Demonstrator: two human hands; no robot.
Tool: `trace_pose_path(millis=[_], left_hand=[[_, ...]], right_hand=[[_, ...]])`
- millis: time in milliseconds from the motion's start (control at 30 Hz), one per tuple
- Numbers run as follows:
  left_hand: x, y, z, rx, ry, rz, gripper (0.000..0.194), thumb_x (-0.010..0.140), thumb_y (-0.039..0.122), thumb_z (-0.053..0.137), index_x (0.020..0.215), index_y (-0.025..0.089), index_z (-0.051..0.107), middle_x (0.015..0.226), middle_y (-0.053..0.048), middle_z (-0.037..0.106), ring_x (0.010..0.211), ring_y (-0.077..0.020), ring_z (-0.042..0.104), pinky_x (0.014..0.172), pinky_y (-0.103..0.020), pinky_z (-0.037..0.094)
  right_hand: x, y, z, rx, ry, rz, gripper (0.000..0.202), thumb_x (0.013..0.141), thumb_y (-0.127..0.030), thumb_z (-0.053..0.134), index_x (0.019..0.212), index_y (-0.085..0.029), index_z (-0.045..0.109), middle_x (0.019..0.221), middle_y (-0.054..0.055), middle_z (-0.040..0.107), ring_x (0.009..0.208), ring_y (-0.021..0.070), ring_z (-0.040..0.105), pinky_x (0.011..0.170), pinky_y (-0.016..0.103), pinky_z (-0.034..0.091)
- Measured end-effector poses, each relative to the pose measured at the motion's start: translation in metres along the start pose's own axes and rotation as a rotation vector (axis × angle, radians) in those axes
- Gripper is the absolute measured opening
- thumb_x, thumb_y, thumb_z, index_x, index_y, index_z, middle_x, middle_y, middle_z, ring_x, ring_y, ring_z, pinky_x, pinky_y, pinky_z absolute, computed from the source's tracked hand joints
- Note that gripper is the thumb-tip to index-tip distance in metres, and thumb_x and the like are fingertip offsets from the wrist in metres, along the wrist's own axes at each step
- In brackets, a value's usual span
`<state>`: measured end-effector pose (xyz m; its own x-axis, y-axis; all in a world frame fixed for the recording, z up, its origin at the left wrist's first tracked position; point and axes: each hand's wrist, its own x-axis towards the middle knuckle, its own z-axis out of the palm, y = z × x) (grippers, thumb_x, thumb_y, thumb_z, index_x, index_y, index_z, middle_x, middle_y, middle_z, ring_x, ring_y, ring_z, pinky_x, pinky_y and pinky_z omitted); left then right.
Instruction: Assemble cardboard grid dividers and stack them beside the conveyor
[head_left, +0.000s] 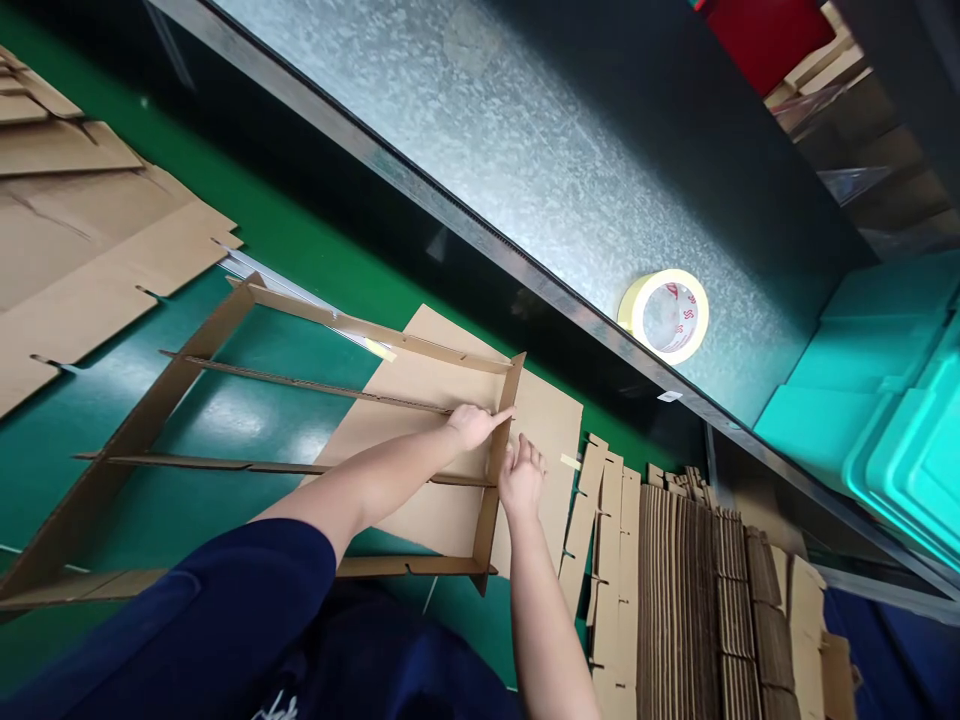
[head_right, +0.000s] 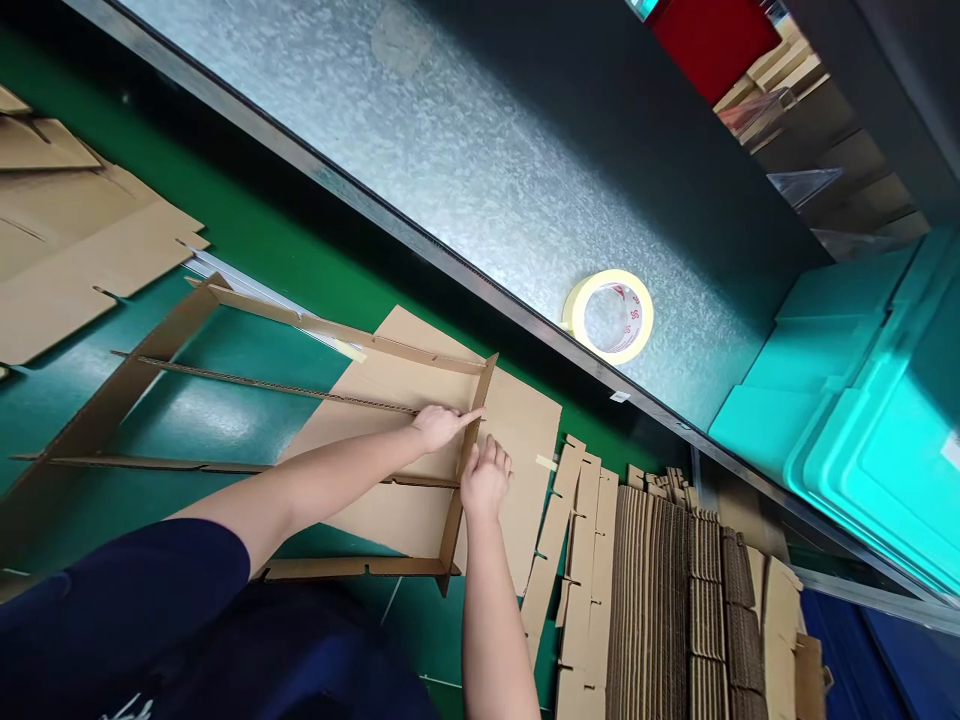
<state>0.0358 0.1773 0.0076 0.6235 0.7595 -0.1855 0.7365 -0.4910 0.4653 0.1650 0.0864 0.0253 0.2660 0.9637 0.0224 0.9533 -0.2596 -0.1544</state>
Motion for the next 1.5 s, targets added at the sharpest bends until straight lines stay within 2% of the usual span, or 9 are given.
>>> trace_pose_path(millis=[167, 300, 433, 533, 833, 1067, 1267, 1367, 1500], left_hand=[[0.006, -0.005, -0.018, -0.047, 0.174, 0.042, 0.052, 0.091, 0.021, 0.036, 0.143, 0.023, 0.033, 0.136, -0.009, 0.052, 0.125, -0.0217, 0.046, 0.100, -0.035, 0.041], [0.029, -0.036, -0.041, -0.014, 0.368, -0.098, 0.059, 0.086, 0.012, 0.036, 0.145, 0.019, 0.030, 0.152, -0.012, 0.029, 0.141, -0.0251, 0.020, 0.112, -0.048, 0.022], [0.049, -0.070, -0.048, 0.020, 0.222, -0.251, 0.059, 0.080, 0.002, 0.037, 0.135, 0.022, 0.045, 0.125, -0.013, 0.060, 0.124, -0.0252, 0.046, 0.104, -0.050, 0.028], [0.053, -0.080, -0.046, 0.018, 0.209, -0.249, 0.044, 0.082, 0.002, 0.035, 0.114, 0.020, 0.058, 0.107, -0.012, 0.067, 0.108, -0.0236, 0.056, 0.095, -0.044, 0.035], [0.056, -0.079, -0.045, 0.028, 0.210, -0.279, 0.037, 0.080, 0.000, 0.039, 0.105, 0.019, 0.057, 0.105, -0.012, 0.066, 0.105, -0.0248, 0.054, 0.091, -0.045, 0.032], [0.055, -0.080, -0.045, 0.037, 0.205, -0.256, 0.038, 0.083, 0.001, 0.036, 0.108, 0.020, 0.059, 0.106, -0.012, 0.065, 0.105, -0.0254, 0.054, 0.091, -0.046, 0.032], [0.051, -0.086, -0.042, 0.041, 0.204, -0.242, 0.057, 0.082, 0.001, 0.036, 0.130, 0.030, 0.050, 0.110, -0.012, 0.064, 0.107, -0.0268, 0.052, 0.093, -0.049, 0.032], [0.051, -0.084, -0.041, 0.074, 0.230, -0.183, 0.064, 0.084, 0.004, 0.036, 0.139, 0.038, 0.039, 0.122, -0.010, 0.059, 0.116, -0.0279, 0.047, 0.098, -0.052, 0.029], [0.067, -0.067, -0.043, 0.057, 0.227, 0.023, 0.060, 0.086, 0.008, 0.038, 0.139, 0.036, 0.041, 0.139, -0.007, 0.048, 0.125, -0.0258, 0.042, 0.102, -0.046, 0.033]], right_hand=[[0.058, -0.010, 0.015, 0.256, 0.080, -0.043, 0.057, 0.092, -0.037, 0.027, 0.139, -0.007, 0.037, 0.139, 0.020, 0.045, 0.127, 0.0269, 0.043, 0.098, 0.044, 0.041], [0.081, -0.014, 0.028, 0.261, 0.100, -0.107, 0.058, 0.091, -0.033, 0.028, 0.143, -0.008, 0.030, 0.143, 0.018, 0.041, 0.131, 0.0251, 0.039, 0.102, 0.043, 0.040], [0.087, -0.018, 0.038, 0.189, 0.052, -0.136, 0.055, 0.091, -0.020, 0.025, 0.144, -0.009, 0.030, 0.136, 0.018, 0.050, 0.129, 0.0242, 0.044, 0.100, 0.042, 0.042], [0.087, -0.020, 0.042, 0.144, 0.015, -0.106, 0.058, 0.087, -0.012, 0.025, 0.145, -0.006, 0.030, 0.126, 0.020, 0.058, 0.120, 0.0261, 0.052, 0.097, 0.043, 0.044], [0.081, -0.018, 0.039, 0.185, -0.004, -0.128, 0.062, 0.086, -0.011, 0.026, 0.149, -0.008, 0.021, 0.127, 0.016, 0.058, 0.118, 0.0226, 0.054, 0.096, 0.037, 0.046], [0.087, -0.026, 0.029, -0.018, -0.069, -0.074, 0.065, 0.081, -0.006, 0.031, 0.145, -0.005, 0.031, 0.105, 0.020, 0.066, 0.098, 0.0289, 0.063, 0.082, 0.039, 0.049], [0.081, -0.021, 0.027, -0.043, -0.015, -0.065, 0.069, 0.077, -0.003, 0.033, 0.146, -0.008, 0.030, 0.105, 0.018, 0.065, 0.096, 0.0276, 0.063, 0.080, 0.037, 0.049], [0.078, -0.022, 0.031, -0.054, -0.001, -0.079, 0.064, 0.081, -0.007, 0.032, 0.144, -0.008, 0.034, 0.104, 0.018, 0.065, 0.097, 0.0288, 0.062, 0.081, 0.039, 0.049], [0.077, -0.027, 0.037, -0.051, -0.001, -0.073, 0.058, 0.085, -0.013, 0.029, 0.143, -0.005, 0.034, 0.104, 0.019, 0.064, 0.094, 0.0293, 0.062, 0.079, 0.040, 0.050]])
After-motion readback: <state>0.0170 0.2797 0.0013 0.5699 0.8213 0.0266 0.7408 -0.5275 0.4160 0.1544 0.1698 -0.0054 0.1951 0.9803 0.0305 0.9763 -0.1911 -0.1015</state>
